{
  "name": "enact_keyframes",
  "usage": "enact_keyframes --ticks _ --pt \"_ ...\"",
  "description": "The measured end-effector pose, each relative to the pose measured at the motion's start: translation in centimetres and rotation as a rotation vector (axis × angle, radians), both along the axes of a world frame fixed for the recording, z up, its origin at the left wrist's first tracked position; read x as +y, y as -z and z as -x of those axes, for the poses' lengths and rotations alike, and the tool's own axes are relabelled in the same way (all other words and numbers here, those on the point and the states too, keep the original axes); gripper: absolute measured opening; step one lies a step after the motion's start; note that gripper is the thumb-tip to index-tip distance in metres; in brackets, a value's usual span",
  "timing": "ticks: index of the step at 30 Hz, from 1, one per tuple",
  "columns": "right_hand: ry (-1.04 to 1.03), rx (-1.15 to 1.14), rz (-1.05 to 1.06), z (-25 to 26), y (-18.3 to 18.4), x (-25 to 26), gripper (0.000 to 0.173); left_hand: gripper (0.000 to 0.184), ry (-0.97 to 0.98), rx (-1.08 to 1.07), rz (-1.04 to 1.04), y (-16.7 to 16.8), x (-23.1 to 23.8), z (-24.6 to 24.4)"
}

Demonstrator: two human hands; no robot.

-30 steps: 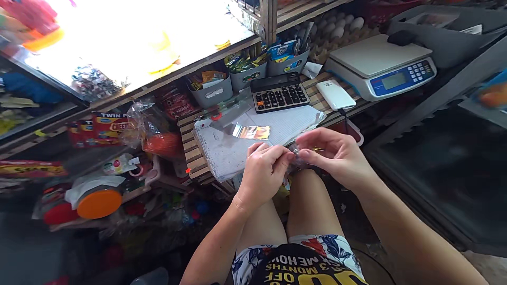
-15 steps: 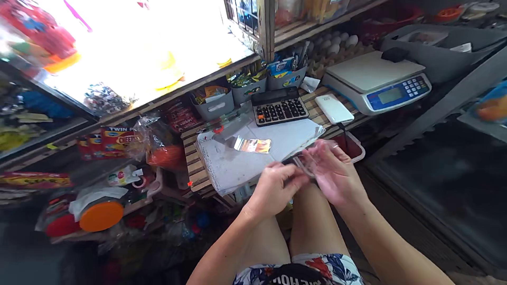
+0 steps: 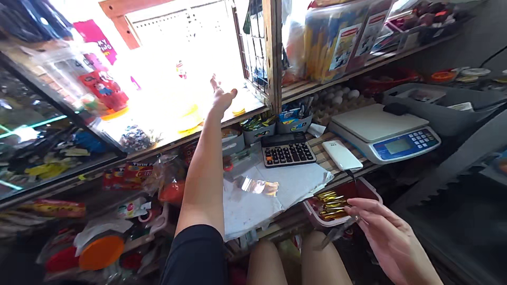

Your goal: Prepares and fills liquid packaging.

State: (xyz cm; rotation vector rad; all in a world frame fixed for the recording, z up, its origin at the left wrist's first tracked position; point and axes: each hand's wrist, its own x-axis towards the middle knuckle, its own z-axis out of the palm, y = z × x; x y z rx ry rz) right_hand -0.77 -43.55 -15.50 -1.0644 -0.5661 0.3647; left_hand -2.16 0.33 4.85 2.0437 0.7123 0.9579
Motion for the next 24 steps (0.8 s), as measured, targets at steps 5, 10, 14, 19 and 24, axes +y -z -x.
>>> enact_keyframes --ticks 5,10,14,19,24 --pt "0.025 -0.112 0.039 -0.6 -0.3 -1.2 0.021 0.1 0.184 -0.02 0.024 0.3 1.8 0.1" --pt "0.023 -0.079 0.054 -0.1 -2.1 0.3 0.03 0.066 -0.002 -0.179 -0.097 2.5 -0.6 2.3" --pt "-0.052 -0.146 0.094 0.6 -3.8 1.4 0.016 0.068 0.018 -0.177 -0.353 4.1 -6.8 6.3" --pt "0.018 -0.303 0.089 2.1 -4.7 1.6 0.019 0.065 0.109 -0.169 -0.591 7.6 -17.0 12.2" --pt "0.146 -0.517 0.142 3.1 -5.3 0.6 0.017 0.062 0.132 -0.068 -0.789 10.5 -21.8 16.0"
